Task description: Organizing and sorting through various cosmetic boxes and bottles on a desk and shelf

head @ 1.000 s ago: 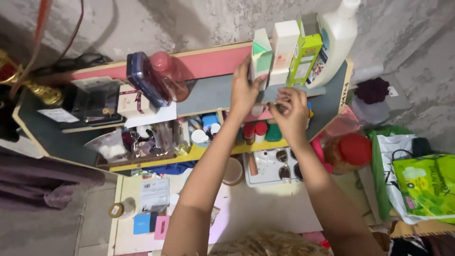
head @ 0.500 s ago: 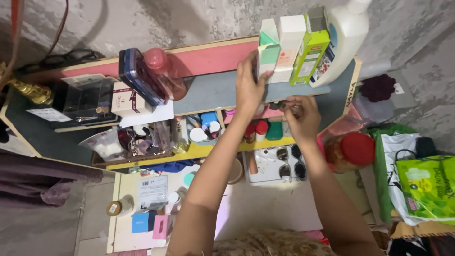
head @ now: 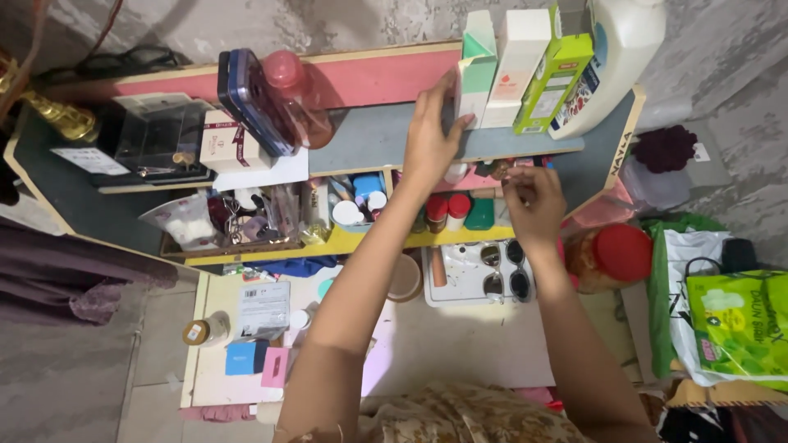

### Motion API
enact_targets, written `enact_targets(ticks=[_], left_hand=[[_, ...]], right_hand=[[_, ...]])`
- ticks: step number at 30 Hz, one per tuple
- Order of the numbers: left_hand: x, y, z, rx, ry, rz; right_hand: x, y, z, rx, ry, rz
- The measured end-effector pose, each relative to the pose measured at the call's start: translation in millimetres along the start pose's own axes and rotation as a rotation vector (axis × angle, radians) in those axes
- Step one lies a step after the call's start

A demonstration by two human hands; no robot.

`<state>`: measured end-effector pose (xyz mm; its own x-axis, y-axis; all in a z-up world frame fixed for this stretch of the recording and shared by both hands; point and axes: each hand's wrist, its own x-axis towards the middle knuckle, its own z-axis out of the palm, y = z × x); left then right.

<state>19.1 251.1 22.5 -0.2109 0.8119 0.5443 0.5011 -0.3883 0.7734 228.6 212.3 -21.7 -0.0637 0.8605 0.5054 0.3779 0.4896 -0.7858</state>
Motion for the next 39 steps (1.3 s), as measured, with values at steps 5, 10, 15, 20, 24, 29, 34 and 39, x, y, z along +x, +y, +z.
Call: enact_targets(ticks=[5,10,15,20,24,29,34,39], left_hand=[[-6.8,5.7,-3.1,-0.004,-0.015,-0.009],[-20.5,16.2,-19.7,0.005,-0.020,-0.002],[-72.7,24.6,-51.8,0.027,0.010,-0.001],[-170.8,18.7,-122.8,0.116,-0.010,-0.109],[-274.8,-10.1,-188.9,0.213,0.143,-0.365],[-384.6,11.3,-237.5,0.356,0.344,-0.589],[-440.6,31.3,-239.6,0.322,0.414,-0.747],[-473.4,15.7,-216.2,0.402,0.292,-0.783]], right_hand=[[-1.0,-7.3,-5.8,-0.010,-0.035,0.031],[-4.4,-9.1,-7.9,0.070,-0.063,0.048],[-13.1,6.3,-3.7,0.160,-0.022,-0.001],[-33.6,8.7,8.2,0.111,-0.105,-0.013],[-60.1,-1.6,32.9,-0.032,-0.170,-0.192],[-114.2,-13.8,61.6,0.221,-0.419,-0.011],[-169.0,-18.4,85.8,0.174,-0.624,0.020],[-196.5,-28.3,89.2,0.212,-0.788,0.049]])
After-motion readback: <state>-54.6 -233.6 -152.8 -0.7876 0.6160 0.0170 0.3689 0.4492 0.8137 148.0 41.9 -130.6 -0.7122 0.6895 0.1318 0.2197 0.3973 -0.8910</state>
